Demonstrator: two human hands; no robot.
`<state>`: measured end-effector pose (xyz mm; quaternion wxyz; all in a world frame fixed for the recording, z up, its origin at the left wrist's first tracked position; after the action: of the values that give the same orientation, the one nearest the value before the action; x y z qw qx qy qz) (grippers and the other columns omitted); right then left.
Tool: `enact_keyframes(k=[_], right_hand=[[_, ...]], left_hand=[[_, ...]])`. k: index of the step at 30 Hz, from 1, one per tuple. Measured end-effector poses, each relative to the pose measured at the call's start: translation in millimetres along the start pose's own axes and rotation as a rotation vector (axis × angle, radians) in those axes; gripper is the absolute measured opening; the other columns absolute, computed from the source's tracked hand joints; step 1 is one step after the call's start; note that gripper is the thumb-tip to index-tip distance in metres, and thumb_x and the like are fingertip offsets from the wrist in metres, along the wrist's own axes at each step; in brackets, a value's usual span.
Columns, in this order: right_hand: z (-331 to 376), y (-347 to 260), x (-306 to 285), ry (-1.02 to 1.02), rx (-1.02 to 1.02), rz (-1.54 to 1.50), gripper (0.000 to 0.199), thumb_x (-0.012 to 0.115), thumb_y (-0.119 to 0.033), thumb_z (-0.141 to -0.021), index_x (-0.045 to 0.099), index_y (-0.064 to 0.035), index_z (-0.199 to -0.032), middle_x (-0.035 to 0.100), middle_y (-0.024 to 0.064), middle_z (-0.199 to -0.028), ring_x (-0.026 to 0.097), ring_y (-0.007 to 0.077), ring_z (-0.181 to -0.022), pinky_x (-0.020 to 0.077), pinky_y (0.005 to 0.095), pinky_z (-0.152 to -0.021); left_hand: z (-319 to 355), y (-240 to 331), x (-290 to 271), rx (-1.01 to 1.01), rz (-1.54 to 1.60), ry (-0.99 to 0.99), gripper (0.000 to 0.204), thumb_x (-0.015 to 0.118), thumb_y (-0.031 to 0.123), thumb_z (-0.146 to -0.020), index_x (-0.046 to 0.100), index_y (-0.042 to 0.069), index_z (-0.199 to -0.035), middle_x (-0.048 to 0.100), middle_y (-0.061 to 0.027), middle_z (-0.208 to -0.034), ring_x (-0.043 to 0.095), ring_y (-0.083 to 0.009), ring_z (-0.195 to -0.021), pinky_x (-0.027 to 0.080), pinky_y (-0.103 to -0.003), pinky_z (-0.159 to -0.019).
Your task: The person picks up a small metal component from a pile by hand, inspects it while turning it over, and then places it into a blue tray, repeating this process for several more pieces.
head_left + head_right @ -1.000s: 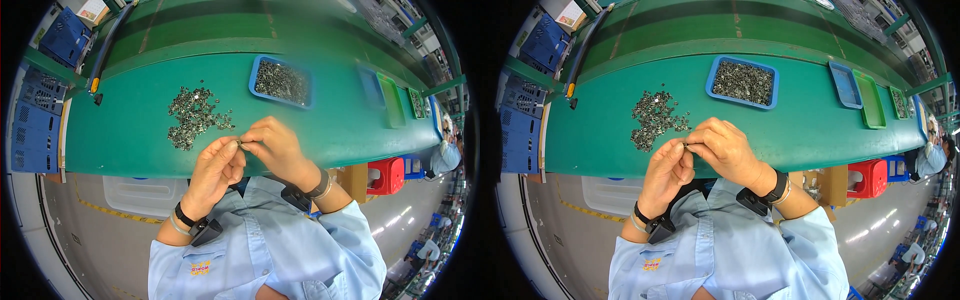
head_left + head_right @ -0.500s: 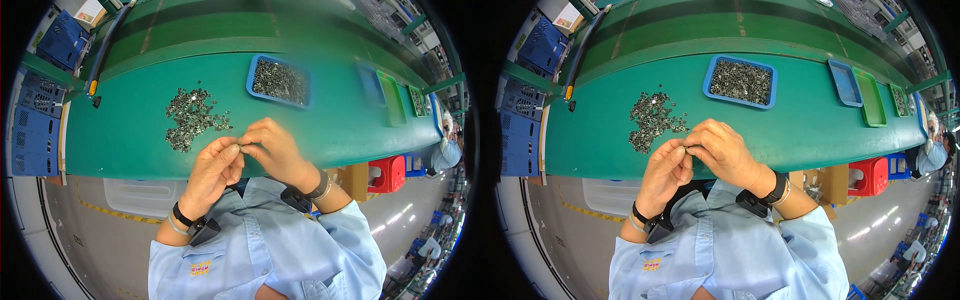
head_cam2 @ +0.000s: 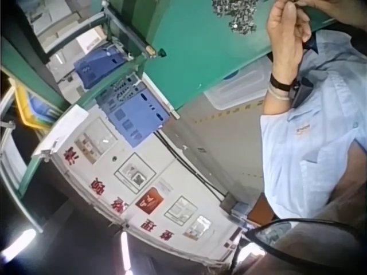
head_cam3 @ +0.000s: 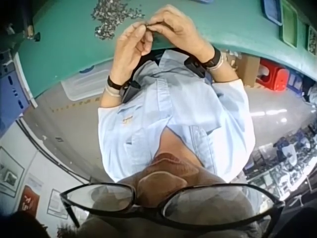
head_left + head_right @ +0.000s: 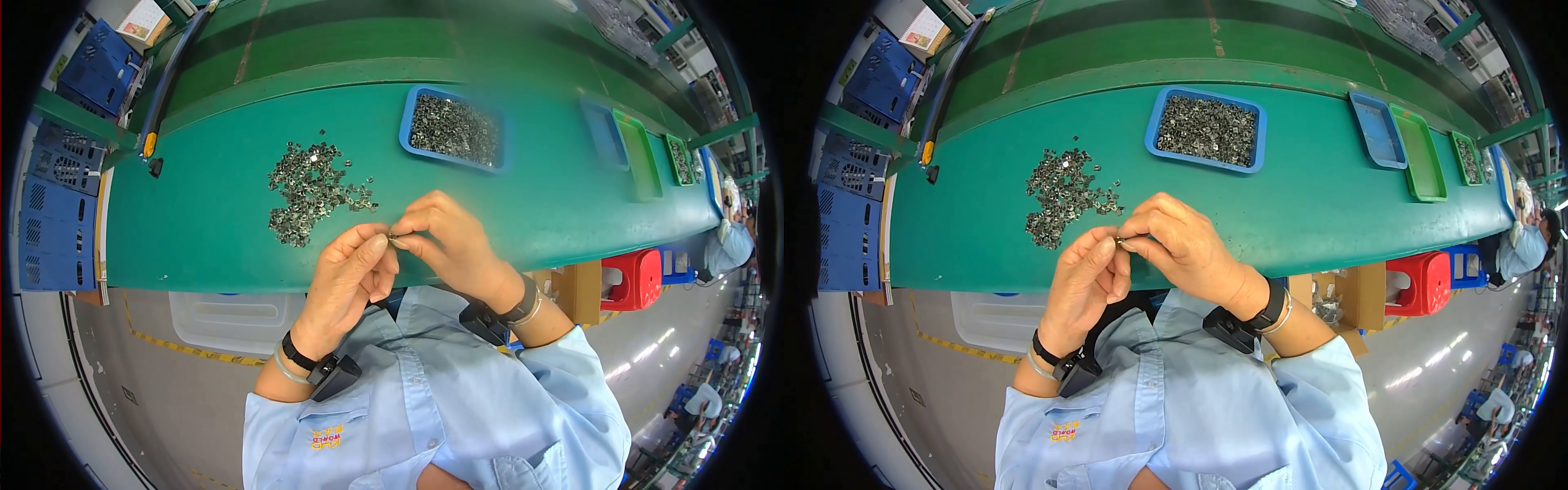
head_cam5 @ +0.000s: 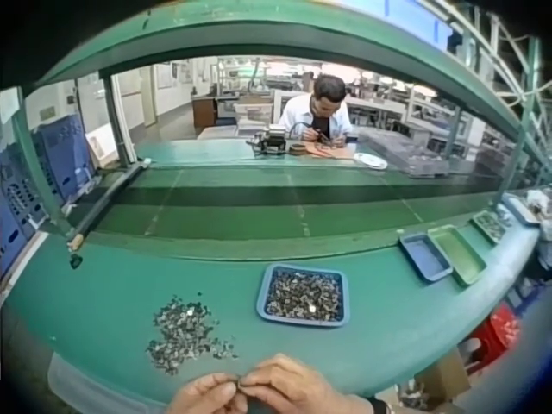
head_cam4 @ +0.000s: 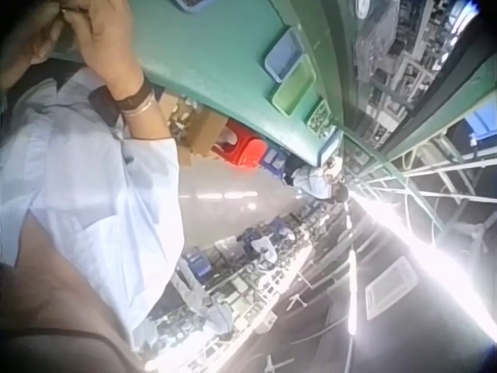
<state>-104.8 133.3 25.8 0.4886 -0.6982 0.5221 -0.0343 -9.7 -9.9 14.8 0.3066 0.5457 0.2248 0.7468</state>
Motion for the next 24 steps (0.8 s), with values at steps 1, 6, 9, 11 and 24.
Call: enact_keyframes(k=[1,6,9,11,24], right_hand=[[0.0,-0.1,-0.5,0.002,-0.012,-0.001,0.019,0.069,-0.005,-0.075,0.059,-0.008,-0.091,0.058,0.0053,-0.085,0.058,0.0234,-0.079,0.0486,0.0332,-0.065],[2.1,0.0,-1.9,-0.032,-0.002,-0.009,0.019,0.071,-0.004,-0.073,0.063,-0.0078,-0.089,0.06,0.0059,-0.087,0.058,0.0221,-0.08,0.0482,0.0316,-0.068],[1.6,-0.7,-0.9,-0.007,-0.045,-0.014,0.017,0.069,-0.005,-0.076,0.061,-0.0075,-0.091,0.058,0.0054,-0.084,0.059,0.0221,-0.077,0.0491,0.0317,-0.063],[2.8,-1.1,-1.4,-0.007,-0.03,-0.037,0.017,0.069,-0.005,-0.075,0.062,-0.0072,-0.091,0.058,0.0052,-0.084,0.059,0.0216,-0.077,0.0492,0.0314,-0.064],[5.1,5.9,-0.9,-0.031,0.063,-0.165,0.015,0.07,-0.006,-0.075,0.064,-0.0087,-0.089,0.06,0.0041,-0.087,0.058,0.02,-0.082,0.0479,0.0313,-0.07]], left_hand=[[0.8,0.3,1.4,-0.005,0.012,0.002,0.02,0.059,0.017,-0.091,0.056,0.002,-0.104,0.06,-0.005,-0.073,0.05,-0.0089,-0.052,0.035,-0.02,-0.042],[2.1,-0.4,2.6,0.023,-0.046,0.014,0.018,0.059,0.018,-0.091,0.056,0.003,-0.1,0.06,-0.0051,-0.074,0.05,-0.0088,-0.052,0.035,-0.02,-0.042],[1.8,-0.8,3.1,0.039,-0.082,0.039,0.018,0.058,0.02,-0.092,0.056,0.003,-0.096,0.06,-0.0054,-0.073,0.05,-0.0089,-0.052,0.036,-0.02,-0.042],[1.5,-2.8,2.5,0.041,-0.078,0.034,0.017,0.058,0.02,-0.092,0.056,0.003,-0.095,0.06,-0.0055,-0.074,0.05,-0.0091,-0.052,0.036,-0.02,-0.042],[0.4,-4.7,3.1,0.062,-0.012,0.005,0.014,0.06,0.017,-0.091,0.056,0.004,-0.094,0.061,-0.0061,-0.074,0.052,-0.0104,-0.053,0.037,-0.02,-0.043]])
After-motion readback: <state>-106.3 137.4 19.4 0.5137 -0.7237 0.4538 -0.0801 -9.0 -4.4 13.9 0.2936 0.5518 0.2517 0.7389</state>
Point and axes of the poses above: each hand's wrist, its own z-axis away from the middle knuckle, its own x-axis out of the palm, y = z × x, the point moved 1 cm from there along -z, towards the middle knuckle
